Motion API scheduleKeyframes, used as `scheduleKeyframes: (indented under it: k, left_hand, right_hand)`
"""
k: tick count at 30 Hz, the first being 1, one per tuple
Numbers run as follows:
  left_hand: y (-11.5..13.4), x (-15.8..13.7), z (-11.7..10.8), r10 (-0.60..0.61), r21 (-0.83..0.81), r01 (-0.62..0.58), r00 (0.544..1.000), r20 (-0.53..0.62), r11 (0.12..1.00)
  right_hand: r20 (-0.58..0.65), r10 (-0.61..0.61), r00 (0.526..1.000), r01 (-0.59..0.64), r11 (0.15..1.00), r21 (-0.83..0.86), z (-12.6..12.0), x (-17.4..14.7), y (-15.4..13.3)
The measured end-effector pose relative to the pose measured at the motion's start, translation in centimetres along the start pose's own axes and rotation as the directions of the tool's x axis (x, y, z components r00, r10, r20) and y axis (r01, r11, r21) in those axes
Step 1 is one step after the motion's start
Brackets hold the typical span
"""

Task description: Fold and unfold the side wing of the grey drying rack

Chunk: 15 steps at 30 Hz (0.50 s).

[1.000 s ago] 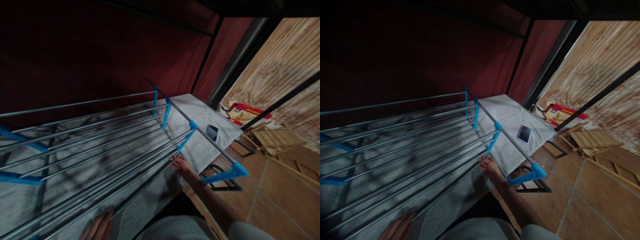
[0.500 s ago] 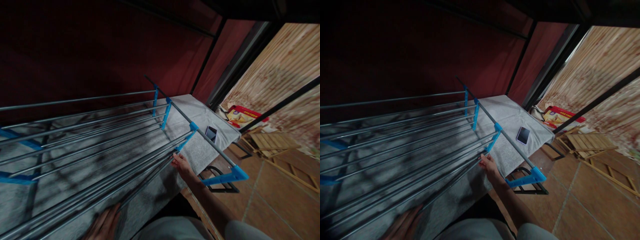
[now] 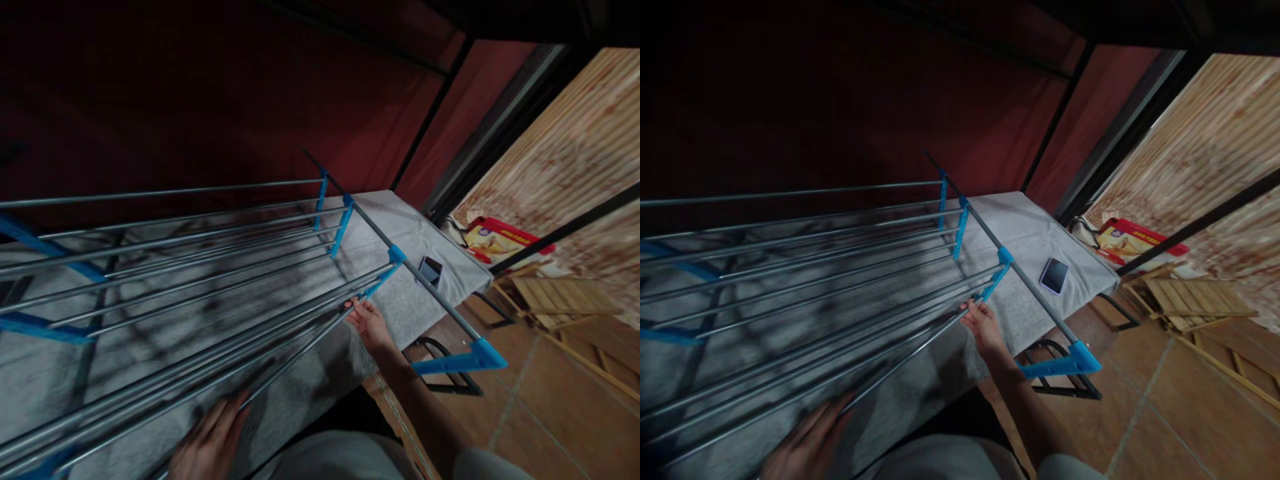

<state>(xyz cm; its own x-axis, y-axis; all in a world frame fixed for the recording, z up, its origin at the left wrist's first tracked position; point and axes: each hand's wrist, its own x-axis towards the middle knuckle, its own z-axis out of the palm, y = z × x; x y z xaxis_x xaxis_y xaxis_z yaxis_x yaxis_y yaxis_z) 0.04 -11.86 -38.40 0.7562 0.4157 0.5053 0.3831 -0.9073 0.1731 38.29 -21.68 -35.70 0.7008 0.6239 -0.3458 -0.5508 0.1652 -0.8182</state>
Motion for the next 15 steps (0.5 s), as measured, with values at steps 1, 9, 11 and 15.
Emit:
scheduleKeyframes:
  k: [1,9,11,15]
  left_hand:
    - [0.5,0.5,-0.1,-0.011,-0.002,0.011,1.0,-0.014,1.0]
    - [3.2,2.6,-0.9,-0.123,0.013,0.123,0.992,0.021,0.992]
    - [3.4,2.4,-1.0,-0.149,0.011,0.149,0.987,0.065,0.989]
    - [4.5,2.1,-1.2,-0.213,0.044,0.208,0.967,0.141,0.977]
  right_hand:
    - [0.007,0.027,1.0,-0.027,1.0,0.01,0.1,-0.2,0.1]
    - [0.149,0.302,0.942,-0.303,0.953,-0.017,3.4,-5.1,4.3]
    - [0.199,0.345,0.917,-0.345,0.938,-0.039,4.5,-6.7,5.6]
    - [0.199,0.376,0.905,-0.367,0.927,-0.082,5.2,-8.5,7.3]
